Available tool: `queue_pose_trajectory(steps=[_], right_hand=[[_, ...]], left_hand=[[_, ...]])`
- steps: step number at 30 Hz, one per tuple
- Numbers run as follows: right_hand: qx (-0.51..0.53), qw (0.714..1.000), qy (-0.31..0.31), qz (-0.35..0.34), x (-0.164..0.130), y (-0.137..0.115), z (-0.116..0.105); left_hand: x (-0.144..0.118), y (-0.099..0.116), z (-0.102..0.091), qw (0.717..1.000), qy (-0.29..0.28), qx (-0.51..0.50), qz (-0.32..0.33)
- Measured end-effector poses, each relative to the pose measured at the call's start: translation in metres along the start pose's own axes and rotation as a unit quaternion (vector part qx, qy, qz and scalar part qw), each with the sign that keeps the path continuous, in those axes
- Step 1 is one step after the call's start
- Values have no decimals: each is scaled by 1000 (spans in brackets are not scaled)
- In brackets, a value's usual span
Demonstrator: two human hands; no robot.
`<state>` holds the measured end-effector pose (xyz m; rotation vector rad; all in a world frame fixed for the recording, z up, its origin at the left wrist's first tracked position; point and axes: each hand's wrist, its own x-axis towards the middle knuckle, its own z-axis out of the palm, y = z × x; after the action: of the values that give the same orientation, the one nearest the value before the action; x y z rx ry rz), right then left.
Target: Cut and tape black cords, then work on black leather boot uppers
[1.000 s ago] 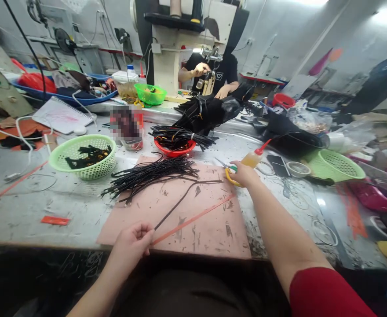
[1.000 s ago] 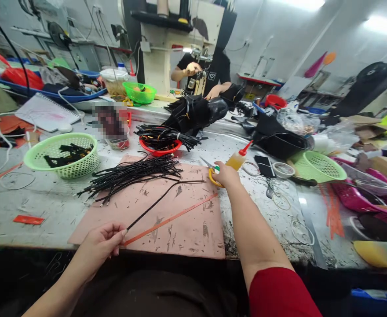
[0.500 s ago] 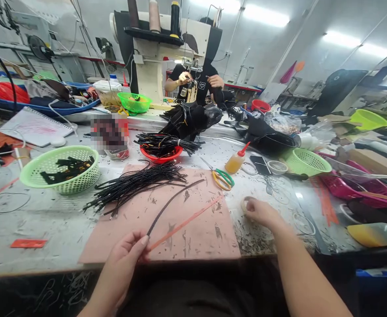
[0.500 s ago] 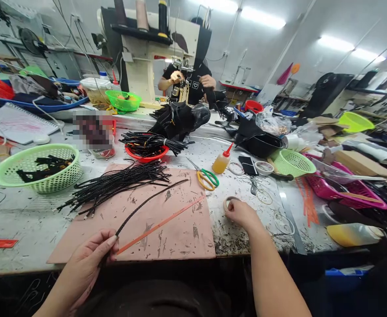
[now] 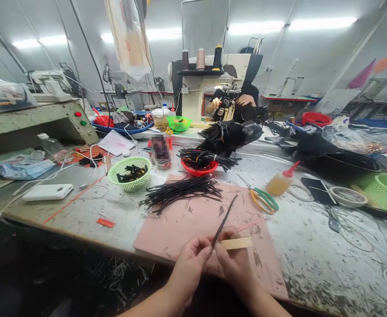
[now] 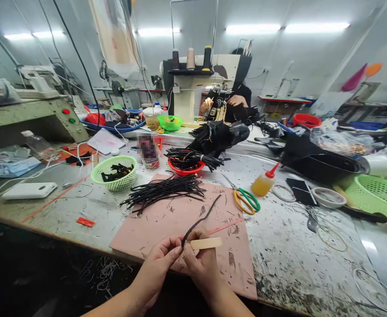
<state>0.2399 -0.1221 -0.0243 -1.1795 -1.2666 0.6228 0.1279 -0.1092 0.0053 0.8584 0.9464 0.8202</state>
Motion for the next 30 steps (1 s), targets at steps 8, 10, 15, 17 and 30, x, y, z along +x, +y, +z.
queue_pose_trajectory(steps=[8, 10, 15, 17, 30], right_hand=[[-138, 981, -77, -111, 9, 1, -4], [-164, 975, -95, -116, 13, -2, -11], [-132, 981, -137, -32, 21, -8, -26], [-104, 990, -85, 37, 22, -10, -31], [293, 902, 67, 310, 12, -24, 7]], left_hand=[[1, -2, -11, 999, 31, -27, 10], [1, -4, -12, 999, 31, -24, 11], [3, -2, -13, 998, 45, -50, 0], [3, 2, -11, 994, 64, -88, 0], [1, 8, -3, 994, 30, -107, 7]])
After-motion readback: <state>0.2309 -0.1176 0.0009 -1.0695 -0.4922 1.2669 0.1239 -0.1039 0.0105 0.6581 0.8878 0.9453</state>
